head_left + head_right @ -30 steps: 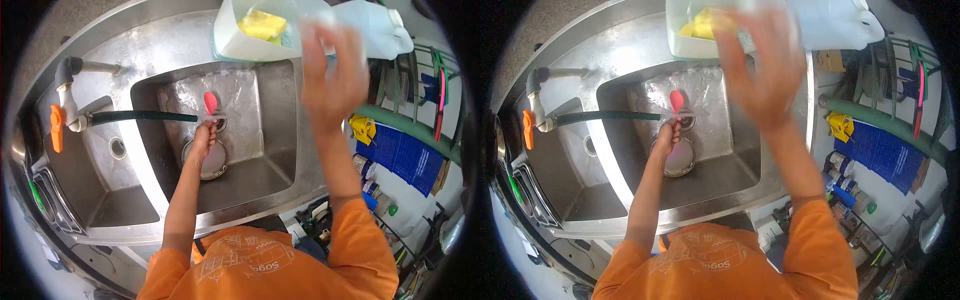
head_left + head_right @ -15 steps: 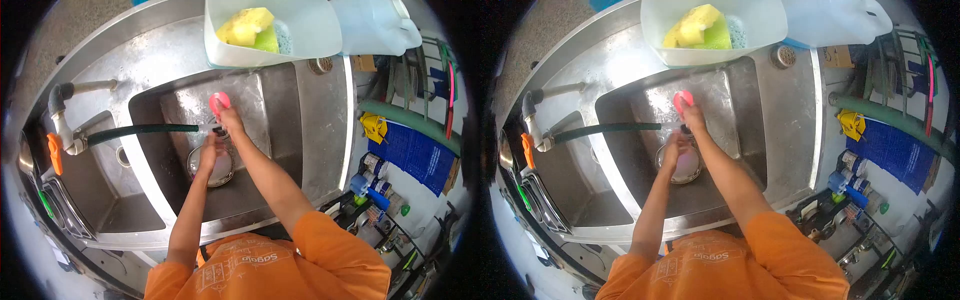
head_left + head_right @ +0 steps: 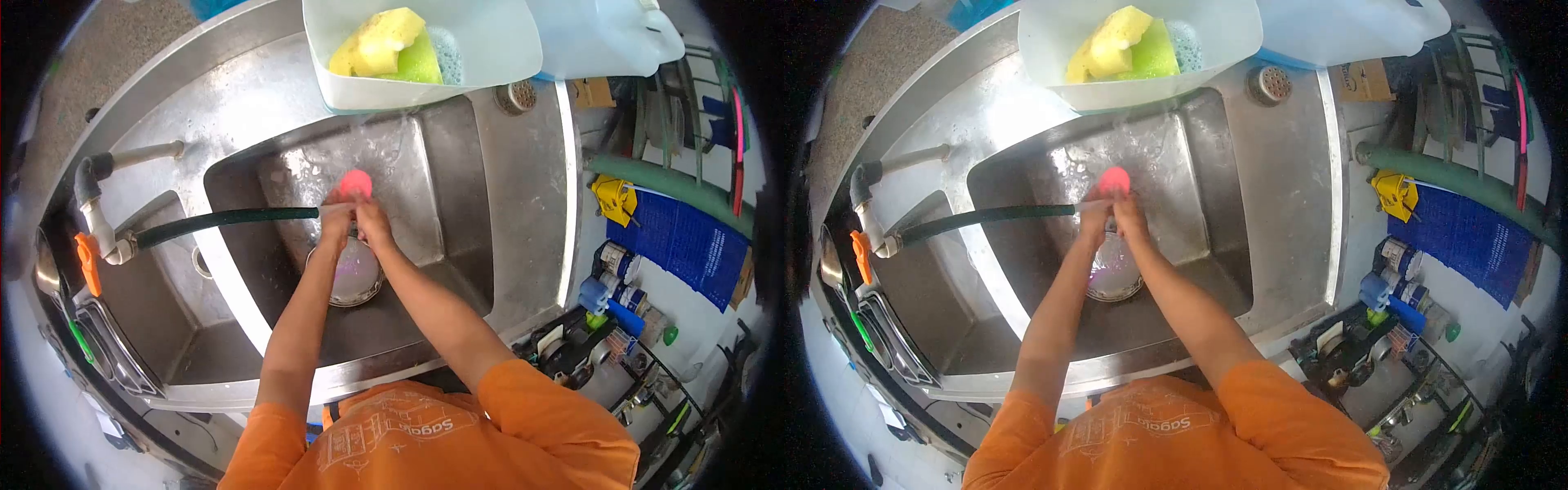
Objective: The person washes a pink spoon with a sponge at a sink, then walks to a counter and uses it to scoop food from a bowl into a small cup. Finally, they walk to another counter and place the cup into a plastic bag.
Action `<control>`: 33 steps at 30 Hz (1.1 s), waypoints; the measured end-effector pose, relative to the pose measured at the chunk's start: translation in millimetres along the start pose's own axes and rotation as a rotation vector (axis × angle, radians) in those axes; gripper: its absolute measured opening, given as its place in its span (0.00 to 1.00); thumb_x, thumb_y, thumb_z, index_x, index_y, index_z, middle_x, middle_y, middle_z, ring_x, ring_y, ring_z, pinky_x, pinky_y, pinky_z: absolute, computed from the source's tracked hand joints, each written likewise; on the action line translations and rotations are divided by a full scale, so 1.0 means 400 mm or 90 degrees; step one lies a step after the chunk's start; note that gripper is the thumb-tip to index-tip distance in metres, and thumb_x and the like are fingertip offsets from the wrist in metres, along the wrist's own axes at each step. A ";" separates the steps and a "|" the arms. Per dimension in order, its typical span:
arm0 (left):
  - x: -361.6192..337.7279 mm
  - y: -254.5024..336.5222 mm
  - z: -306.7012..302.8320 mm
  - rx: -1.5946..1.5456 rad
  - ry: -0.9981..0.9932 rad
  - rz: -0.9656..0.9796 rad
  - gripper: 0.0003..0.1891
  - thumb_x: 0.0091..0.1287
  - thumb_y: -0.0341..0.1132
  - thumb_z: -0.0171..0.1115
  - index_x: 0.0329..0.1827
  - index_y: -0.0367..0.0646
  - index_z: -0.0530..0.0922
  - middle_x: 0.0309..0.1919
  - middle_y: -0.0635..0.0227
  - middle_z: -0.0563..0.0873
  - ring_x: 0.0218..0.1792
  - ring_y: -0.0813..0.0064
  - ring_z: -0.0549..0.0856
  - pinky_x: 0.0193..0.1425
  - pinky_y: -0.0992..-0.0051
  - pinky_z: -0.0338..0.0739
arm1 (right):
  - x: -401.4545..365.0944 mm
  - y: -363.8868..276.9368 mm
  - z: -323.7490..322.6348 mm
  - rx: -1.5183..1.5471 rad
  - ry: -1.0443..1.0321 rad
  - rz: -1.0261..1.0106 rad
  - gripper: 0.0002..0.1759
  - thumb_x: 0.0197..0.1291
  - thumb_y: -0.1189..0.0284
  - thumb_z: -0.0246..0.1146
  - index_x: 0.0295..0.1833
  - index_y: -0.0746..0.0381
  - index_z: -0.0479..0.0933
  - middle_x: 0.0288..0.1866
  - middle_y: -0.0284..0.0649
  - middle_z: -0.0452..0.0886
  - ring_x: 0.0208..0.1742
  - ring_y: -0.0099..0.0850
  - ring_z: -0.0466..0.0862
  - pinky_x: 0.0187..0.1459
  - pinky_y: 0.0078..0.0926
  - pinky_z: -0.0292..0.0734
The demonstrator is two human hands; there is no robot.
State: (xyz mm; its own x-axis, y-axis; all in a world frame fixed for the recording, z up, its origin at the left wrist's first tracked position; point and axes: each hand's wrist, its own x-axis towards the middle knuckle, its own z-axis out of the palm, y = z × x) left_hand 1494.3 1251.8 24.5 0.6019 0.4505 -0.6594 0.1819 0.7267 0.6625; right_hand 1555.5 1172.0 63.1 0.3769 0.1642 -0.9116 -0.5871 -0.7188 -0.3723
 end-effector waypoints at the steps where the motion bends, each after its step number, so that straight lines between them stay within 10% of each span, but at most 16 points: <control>1: -0.006 -0.004 0.003 0.085 -0.005 -0.036 0.16 0.68 0.38 0.69 0.53 0.40 0.78 0.41 0.70 0.85 0.41 0.76 0.84 0.44 0.74 0.80 | 0.022 0.027 0.016 0.074 0.036 -0.088 0.14 0.71 0.67 0.48 0.45 0.64 0.77 0.27 0.44 0.80 0.19 0.32 0.79 0.15 0.34 0.68; 6: 0.017 -0.020 -0.013 -0.215 0.059 -0.007 0.17 0.67 0.40 0.70 0.52 0.40 0.79 0.39 0.70 0.85 0.37 0.75 0.83 0.39 0.74 0.79 | 0.077 0.086 0.104 0.000 0.337 -0.510 0.22 0.69 0.62 0.52 0.39 0.72 0.80 0.34 0.64 0.82 0.38 0.56 0.86 0.42 0.52 0.80; 9: -0.029 0.015 0.057 -0.142 0.135 -0.076 0.16 0.71 0.40 0.64 0.54 0.39 0.78 0.41 0.70 0.84 0.39 0.75 0.83 0.42 0.71 0.80 | 0.058 -0.010 0.033 -0.285 0.165 -0.199 0.24 0.66 0.59 0.53 0.56 0.68 0.77 0.41 0.60 0.84 0.45 0.57 0.84 0.49 0.53 0.78; 16: 0.079 -0.034 -0.073 -0.144 0.007 -0.100 0.13 0.76 0.39 0.55 0.57 0.42 0.76 0.48 0.62 0.84 0.46 0.66 0.85 0.53 0.65 0.82 | 0.070 0.003 0.128 0.014 0.196 -0.331 0.26 0.68 0.56 0.52 0.52 0.69 0.80 0.48 0.64 0.81 0.51 0.58 0.82 0.51 0.48 0.78; 20: 0.009 0.028 0.028 -0.250 -0.037 -0.141 0.23 0.75 0.54 0.53 0.58 0.43 0.75 0.50 0.63 0.83 0.46 0.68 0.84 0.51 0.68 0.81 | 0.098 -0.008 0.096 -0.205 0.229 -0.273 0.21 0.69 0.62 0.50 0.51 0.68 0.79 0.43 0.55 0.86 0.45 0.49 0.86 0.47 0.42 0.79; 24: -0.012 0.054 0.089 0.259 0.010 -0.037 0.26 0.73 0.57 0.55 0.59 0.42 0.75 0.46 0.63 0.84 0.42 0.70 0.83 0.49 0.71 0.79 | 0.153 0.047 0.054 -0.025 0.092 -0.277 0.20 0.68 0.63 0.51 0.52 0.68 0.78 0.45 0.58 0.84 0.49 0.51 0.85 0.51 0.44 0.77; 28: 0.164 -0.049 -0.097 -0.306 0.041 -0.191 0.14 0.69 0.41 0.64 0.53 0.44 0.77 0.40 0.65 0.85 0.40 0.67 0.85 0.45 0.65 0.82 | 0.032 0.018 0.087 -0.024 0.226 -0.658 0.23 0.63 0.70 0.57 0.61 0.70 0.72 0.49 0.56 0.83 0.52 0.47 0.83 0.54 0.36 0.76; 30: 0.151 -0.036 -0.127 -0.276 -0.136 -0.019 0.08 0.70 0.35 0.64 0.48 0.45 0.78 0.36 0.68 0.85 0.37 0.67 0.86 0.41 0.67 0.84 | 0.023 0.040 0.072 -0.083 0.097 -0.405 0.23 0.62 0.71 0.59 0.61 0.71 0.73 0.50 0.56 0.83 0.55 0.47 0.83 0.56 0.37 0.75; 33: 0.129 -0.053 -0.107 -0.250 0.067 0.055 0.06 0.68 0.33 0.66 0.44 0.47 0.78 0.34 0.70 0.85 0.33 0.71 0.85 0.35 0.74 0.82 | -0.052 0.007 0.015 -0.114 0.021 -0.369 0.20 0.62 0.75 0.59 0.60 0.66 0.76 0.48 0.53 0.84 0.51 0.43 0.84 0.54 0.35 0.75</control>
State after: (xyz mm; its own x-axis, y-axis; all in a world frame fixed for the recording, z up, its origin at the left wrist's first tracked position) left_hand 1488.3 1282.1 -38.9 0.5156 0.5538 -0.6539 -0.1886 0.8177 0.5438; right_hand 1541.8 1170.4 80.0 0.6228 0.5436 -0.5627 -0.1520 -0.6214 -0.7686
